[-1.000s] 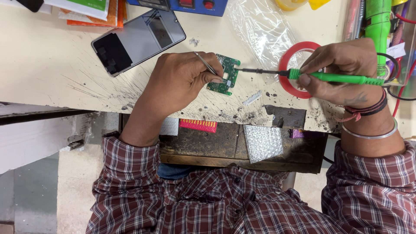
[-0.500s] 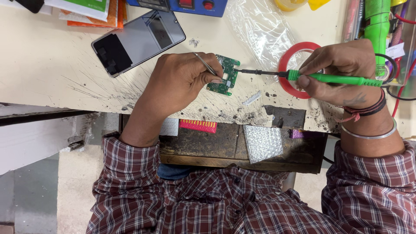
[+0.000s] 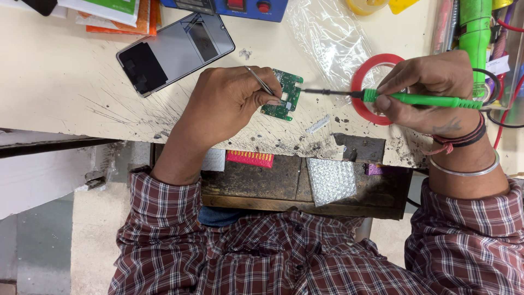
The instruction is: The person holds a green phone motherboard with tweezers in one hand and a soldering iron in the other, soldering components on the board at a workbench. A disassembled phone lies nearby, and the person occasionally repositions the board and reaches for items on the cluttered bench.
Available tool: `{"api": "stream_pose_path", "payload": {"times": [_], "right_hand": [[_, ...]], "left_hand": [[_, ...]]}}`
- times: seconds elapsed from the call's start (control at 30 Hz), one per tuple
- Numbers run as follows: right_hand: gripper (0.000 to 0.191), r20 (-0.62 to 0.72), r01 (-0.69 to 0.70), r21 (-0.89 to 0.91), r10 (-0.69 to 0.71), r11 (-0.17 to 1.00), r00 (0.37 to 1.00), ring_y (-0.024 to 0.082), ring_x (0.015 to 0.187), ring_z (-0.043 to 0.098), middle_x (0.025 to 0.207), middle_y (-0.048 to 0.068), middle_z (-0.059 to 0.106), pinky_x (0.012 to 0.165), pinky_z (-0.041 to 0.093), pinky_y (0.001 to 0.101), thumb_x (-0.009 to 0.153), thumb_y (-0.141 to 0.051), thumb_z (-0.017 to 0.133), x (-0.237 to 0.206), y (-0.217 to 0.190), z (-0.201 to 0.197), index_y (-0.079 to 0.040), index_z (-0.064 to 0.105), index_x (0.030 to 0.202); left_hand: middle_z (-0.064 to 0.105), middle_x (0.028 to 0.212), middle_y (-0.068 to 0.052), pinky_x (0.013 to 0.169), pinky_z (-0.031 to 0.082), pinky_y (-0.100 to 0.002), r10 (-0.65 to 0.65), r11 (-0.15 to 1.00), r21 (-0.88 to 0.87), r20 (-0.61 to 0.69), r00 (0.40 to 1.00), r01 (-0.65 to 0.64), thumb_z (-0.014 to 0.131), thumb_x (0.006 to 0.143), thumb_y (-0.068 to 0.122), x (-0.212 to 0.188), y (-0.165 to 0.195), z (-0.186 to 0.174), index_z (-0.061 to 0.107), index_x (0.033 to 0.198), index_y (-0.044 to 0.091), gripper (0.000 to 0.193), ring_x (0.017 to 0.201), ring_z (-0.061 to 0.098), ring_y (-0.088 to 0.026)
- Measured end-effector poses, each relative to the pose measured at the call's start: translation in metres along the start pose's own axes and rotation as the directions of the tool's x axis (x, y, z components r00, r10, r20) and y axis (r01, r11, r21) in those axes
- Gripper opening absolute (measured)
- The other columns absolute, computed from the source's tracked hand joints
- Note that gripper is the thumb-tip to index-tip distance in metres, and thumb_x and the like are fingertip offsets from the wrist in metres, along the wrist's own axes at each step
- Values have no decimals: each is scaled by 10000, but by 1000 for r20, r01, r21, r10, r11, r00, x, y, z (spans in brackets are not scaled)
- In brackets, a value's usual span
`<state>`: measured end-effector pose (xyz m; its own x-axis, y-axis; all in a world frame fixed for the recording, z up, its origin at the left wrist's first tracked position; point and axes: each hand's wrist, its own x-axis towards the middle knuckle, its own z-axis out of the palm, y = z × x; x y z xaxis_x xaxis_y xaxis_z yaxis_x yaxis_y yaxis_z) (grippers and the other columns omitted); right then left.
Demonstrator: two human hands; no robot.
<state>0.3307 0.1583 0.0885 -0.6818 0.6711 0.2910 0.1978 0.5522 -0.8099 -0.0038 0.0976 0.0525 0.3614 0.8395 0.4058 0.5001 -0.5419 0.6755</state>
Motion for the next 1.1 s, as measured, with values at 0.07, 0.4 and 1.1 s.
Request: {"api": "stream_pose_path", "payload": {"times": [0.07,0.4,1.1], "right_hand": [[120,-10,-16,-46,16,999,1000,179,705,730,803,158,721,560,570,238,898,-14,741,0,0,0,26,645,839],[126,11,38,-17,-37,999,999,165,704,730,779,146,711,583,578,247,898,-19,729,2,3,0,12,633,823],[133,-1,44,-17,-44,999,999,180,731,735,790,146,711,577,582,243,906,-19,733,4,-1,2,7,629,827]], "left_hand": [[768,879,-18,614,569,-315,5,1000,-1,-4,1000,-5,767,976,174,0,0,0,703,1033,124,99,761,766,-157],[771,889,-16,624,577,-309,12,1000,3,-7,1000,-12,760,979,169,0,-1,1,700,1029,127,88,767,767,-151],[764,873,-23,624,571,-321,8,1000,5,-3,1000,-8,763,980,186,0,-1,-1,697,1030,120,106,766,765,-168]]}}
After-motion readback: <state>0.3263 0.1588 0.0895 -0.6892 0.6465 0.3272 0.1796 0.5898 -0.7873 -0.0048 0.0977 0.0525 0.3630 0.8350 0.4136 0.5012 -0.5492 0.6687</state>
